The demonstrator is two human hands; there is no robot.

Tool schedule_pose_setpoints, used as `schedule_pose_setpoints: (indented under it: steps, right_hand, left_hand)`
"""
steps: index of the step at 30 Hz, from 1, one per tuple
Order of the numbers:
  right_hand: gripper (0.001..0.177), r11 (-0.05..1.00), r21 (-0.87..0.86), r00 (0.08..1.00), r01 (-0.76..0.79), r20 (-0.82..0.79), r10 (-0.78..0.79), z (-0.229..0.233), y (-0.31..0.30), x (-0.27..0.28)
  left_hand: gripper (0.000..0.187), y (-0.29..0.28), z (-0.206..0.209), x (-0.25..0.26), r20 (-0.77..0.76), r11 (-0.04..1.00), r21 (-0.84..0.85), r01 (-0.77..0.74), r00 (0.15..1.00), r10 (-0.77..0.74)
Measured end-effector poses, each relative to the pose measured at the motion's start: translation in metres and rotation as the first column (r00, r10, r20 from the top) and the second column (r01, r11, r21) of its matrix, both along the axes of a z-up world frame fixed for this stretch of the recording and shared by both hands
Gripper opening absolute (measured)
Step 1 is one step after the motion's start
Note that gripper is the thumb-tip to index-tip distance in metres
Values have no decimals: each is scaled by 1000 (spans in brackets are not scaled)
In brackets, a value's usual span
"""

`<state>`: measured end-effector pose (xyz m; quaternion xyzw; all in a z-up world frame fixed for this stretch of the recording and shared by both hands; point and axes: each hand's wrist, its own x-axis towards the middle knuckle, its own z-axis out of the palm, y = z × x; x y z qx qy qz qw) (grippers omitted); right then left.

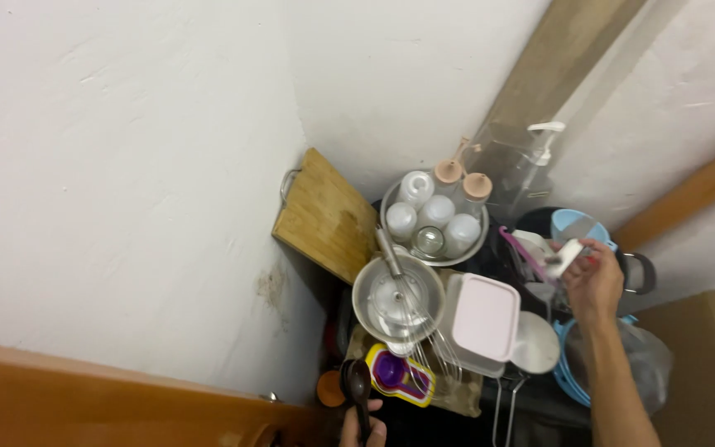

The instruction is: Organizing and stacking various kitchen tools and containers in a storage area.

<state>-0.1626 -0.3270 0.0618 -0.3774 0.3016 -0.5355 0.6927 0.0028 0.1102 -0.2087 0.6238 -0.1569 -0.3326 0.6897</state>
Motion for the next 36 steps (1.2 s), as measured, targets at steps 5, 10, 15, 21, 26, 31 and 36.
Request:
schedule_pose_setpoints:
  steps: [5, 10, 15, 21, 26, 31, 36]
  right_hand:
    - [48, 989, -140, 971, 51, -225, -82, 46, 142, -27]
    - [64, 999, -5, 987, 42, -152, -42, 27, 273, -68]
    - [54, 981, 196, 990, -5, -135, 32, 19, 353, -95]
    - [55, 955, 297, 975, 25, -220, 43, 0, 376, -125]
    - [62, 973, 189, 966, -134, -194, 171, 7, 368, -103]
    - [57, 871, -294, 837, -393, -506, 207, 29, 358, -15]
    - [72, 821, -159, 643, -548, -708, 293, 51, 364, 102]
  left_hand:
    - [43, -20, 166, -9, -242, 991, 8, 136, 962, -130]
    - [46, -4, 276, -32, -265, 989, -40, 143, 953, -149]
    - [42, 6, 308, -57, -168, 948, -134, 289, 936, -309]
    - [40, 11, 320, -70, -206, 948, -106, 301, 926, -317]
    - [40, 8, 299, -60, -184, 959, -129, 250, 945, -271]
    - [34, 8, 285, -35, -255, 974, -202, 105, 954, -156]
    - [37, 16, 296, -8, -133, 950, -300, -80, 990, 42]
